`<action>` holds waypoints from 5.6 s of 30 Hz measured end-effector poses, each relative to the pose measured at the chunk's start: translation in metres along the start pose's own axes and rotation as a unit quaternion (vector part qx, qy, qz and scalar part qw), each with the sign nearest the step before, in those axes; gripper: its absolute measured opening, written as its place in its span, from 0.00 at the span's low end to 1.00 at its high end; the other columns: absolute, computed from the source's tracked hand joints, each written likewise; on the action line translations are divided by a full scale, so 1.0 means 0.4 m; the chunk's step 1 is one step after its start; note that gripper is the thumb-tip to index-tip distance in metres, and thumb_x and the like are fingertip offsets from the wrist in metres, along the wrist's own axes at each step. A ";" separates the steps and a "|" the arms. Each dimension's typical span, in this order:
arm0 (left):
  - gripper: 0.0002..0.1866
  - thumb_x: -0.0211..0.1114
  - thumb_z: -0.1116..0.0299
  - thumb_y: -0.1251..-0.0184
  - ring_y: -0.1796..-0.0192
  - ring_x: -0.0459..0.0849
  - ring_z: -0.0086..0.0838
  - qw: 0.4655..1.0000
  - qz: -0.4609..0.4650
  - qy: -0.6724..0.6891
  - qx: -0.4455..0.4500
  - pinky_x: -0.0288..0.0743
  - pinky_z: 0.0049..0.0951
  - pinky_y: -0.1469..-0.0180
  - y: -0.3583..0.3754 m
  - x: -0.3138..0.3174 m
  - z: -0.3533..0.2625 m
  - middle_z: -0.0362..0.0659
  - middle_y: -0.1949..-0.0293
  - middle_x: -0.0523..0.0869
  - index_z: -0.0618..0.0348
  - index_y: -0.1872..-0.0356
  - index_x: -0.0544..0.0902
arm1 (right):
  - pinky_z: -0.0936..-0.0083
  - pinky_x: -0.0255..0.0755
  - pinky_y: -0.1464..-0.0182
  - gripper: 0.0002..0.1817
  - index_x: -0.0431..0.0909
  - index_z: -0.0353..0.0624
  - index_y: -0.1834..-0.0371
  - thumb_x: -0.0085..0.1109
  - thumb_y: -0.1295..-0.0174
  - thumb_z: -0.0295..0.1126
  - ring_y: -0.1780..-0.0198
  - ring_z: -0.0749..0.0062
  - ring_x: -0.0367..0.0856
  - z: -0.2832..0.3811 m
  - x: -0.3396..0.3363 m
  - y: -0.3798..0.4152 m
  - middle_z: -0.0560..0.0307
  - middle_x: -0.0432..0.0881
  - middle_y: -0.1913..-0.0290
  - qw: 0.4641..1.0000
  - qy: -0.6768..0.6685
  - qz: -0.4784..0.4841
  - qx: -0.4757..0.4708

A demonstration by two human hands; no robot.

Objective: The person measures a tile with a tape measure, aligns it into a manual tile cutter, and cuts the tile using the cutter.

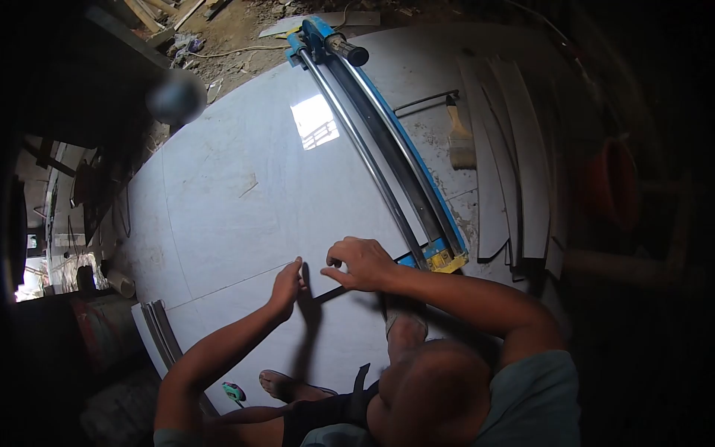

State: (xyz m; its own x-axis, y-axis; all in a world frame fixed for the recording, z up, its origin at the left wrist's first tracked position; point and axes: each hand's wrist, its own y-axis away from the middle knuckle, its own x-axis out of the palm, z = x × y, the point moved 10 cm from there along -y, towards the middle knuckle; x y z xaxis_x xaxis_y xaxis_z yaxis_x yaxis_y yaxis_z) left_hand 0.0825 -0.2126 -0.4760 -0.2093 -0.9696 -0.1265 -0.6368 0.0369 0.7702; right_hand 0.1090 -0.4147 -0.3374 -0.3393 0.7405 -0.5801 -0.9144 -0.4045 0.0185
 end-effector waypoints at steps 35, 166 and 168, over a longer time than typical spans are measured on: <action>0.33 0.58 0.44 0.20 0.73 0.57 0.23 0.940 -0.315 -0.004 0.129 0.57 0.35 0.70 0.049 -0.295 -0.043 0.33 0.81 0.62 0.55 0.83 0.63 | 0.66 0.75 0.37 0.43 0.70 0.16 0.34 0.72 0.36 0.50 0.41 0.55 0.83 -0.313 -0.058 -0.083 0.32 0.84 0.44 0.841 -0.259 -0.261 0.398; 0.28 0.67 0.45 0.28 0.73 0.60 0.22 0.979 -0.165 0.073 0.091 0.56 0.33 0.69 -0.419 -0.379 -0.319 0.32 0.79 0.66 0.53 0.82 0.72 | 0.67 0.57 0.24 0.36 0.66 0.28 0.25 0.61 0.37 0.31 0.27 0.60 0.69 -0.371 -0.101 -0.213 0.41 0.73 0.29 0.750 -0.441 -0.386 0.306; 0.29 0.66 0.43 0.28 0.70 0.63 0.25 0.980 -0.178 0.056 0.068 0.61 0.35 0.65 -0.399 -0.374 -0.324 0.36 0.76 0.70 0.57 0.80 0.75 | 0.66 0.56 0.24 0.36 0.66 0.29 0.24 0.62 0.36 0.32 0.25 0.59 0.67 -0.352 -0.108 -0.205 0.41 0.72 0.28 0.754 -0.438 -0.382 0.306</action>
State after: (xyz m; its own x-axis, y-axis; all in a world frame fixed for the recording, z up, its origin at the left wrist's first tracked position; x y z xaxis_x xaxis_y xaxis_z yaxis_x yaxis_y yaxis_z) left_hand 0.3117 -0.1049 -0.4987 0.1223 -0.9468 -0.2977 -0.7490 -0.2849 0.5982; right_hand 0.2299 -0.4891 -0.4283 0.5673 0.8109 0.1433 -0.7564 0.4443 0.4801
